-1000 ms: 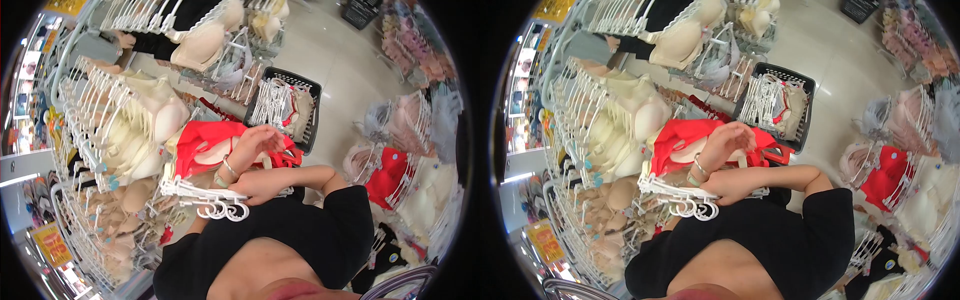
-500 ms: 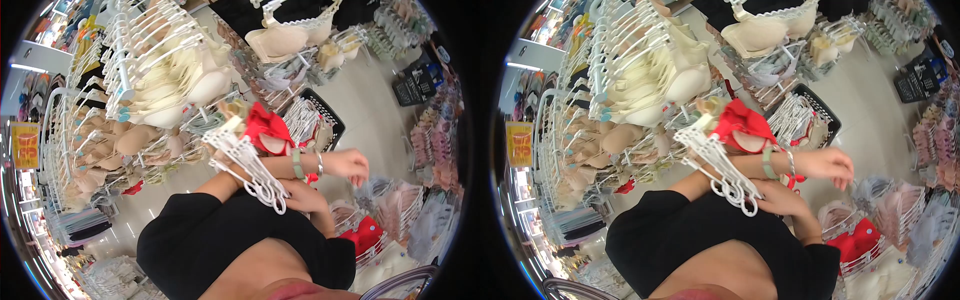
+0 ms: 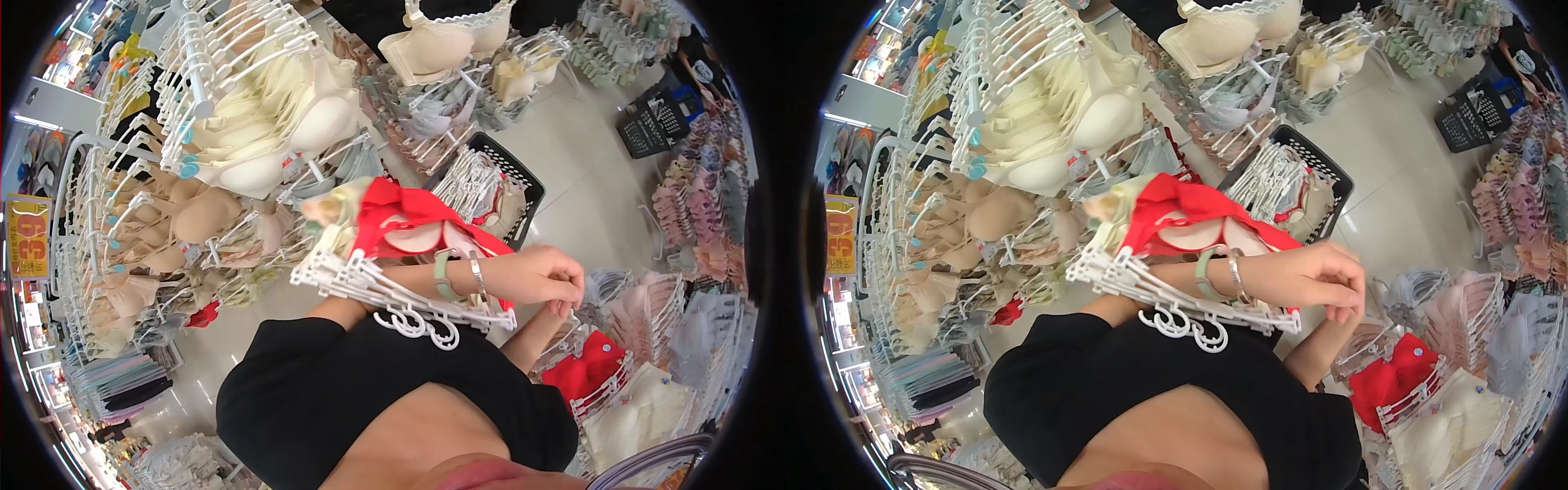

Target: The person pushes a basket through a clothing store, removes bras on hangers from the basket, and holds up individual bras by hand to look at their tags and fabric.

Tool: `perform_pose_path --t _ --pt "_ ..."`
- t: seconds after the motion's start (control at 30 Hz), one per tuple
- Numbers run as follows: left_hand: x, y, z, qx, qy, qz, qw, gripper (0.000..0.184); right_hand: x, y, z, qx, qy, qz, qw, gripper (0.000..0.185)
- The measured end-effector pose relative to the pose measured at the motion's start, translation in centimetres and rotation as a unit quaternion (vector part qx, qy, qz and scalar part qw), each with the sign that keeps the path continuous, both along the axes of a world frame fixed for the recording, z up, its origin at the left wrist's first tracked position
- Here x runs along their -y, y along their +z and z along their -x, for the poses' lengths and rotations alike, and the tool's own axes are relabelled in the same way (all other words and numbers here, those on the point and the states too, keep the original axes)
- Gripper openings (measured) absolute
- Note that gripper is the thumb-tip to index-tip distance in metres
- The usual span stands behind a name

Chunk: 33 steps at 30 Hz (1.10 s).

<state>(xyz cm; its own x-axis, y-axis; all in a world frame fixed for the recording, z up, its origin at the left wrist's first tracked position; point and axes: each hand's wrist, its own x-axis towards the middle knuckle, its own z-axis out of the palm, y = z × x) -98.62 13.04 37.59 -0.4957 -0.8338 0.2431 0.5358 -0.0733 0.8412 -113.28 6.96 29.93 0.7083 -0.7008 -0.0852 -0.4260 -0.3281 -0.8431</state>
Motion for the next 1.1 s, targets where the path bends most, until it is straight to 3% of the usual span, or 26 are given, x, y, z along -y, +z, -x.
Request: perform_pose_path --t 0.07,0.27,0.33,0.6,0.67,0.83,1.0,1.1 --pt "-1.6 0.2 -0.2 0.049 0.030 0.045 0.997 0.014 0.3 -3.3 1.5 -0.069 -0.031 -0.065 0.995 0.029" --pt "-9.3 1.0 -2.0 0.166 0.072 0.038 0.983 0.014 -4.6 -14.4 2.9 -0.215 0.054 -0.231 0.947 0.024" --pt "-12.1 0.4 -1.4 0.120 0.141 0.034 0.982 0.015 -5.5 -15.8 2.8 -0.217 0.070 -0.245 0.942 0.023" --pt "-27.2 0.7 2.9 0.161 0.208 0.008 0.965 0.015 -5.4 -21.0 -0.1 -0.112 0.164 -0.187 0.962 0.024" --pt "-31.3 0.1 4.7 0.113 0.279 -0.036 0.953 0.019 -7.2 -20.9 1.3 -0.136 0.108 -0.259 0.950 0.027" --pt "-34.7 -2.5 5.4 0.065 0.359 -0.066 0.929 0.016 -8.7 -20.7 -0.6 -0.131 0.028 -0.170 0.976 0.024" --pt "-37.7 -3.5 6.4 0.061 0.429 -0.062 0.899 0.016 -9.9 -26.3 -2.7 -0.126 -0.020 -0.084 0.988 0.029" --pt "-38.8 -3.9 6.8 0.040 0.481 -0.058 0.874 0.016 -11.7 -28.1 -4.9 -0.071 -0.075 -0.040 0.994 0.022"
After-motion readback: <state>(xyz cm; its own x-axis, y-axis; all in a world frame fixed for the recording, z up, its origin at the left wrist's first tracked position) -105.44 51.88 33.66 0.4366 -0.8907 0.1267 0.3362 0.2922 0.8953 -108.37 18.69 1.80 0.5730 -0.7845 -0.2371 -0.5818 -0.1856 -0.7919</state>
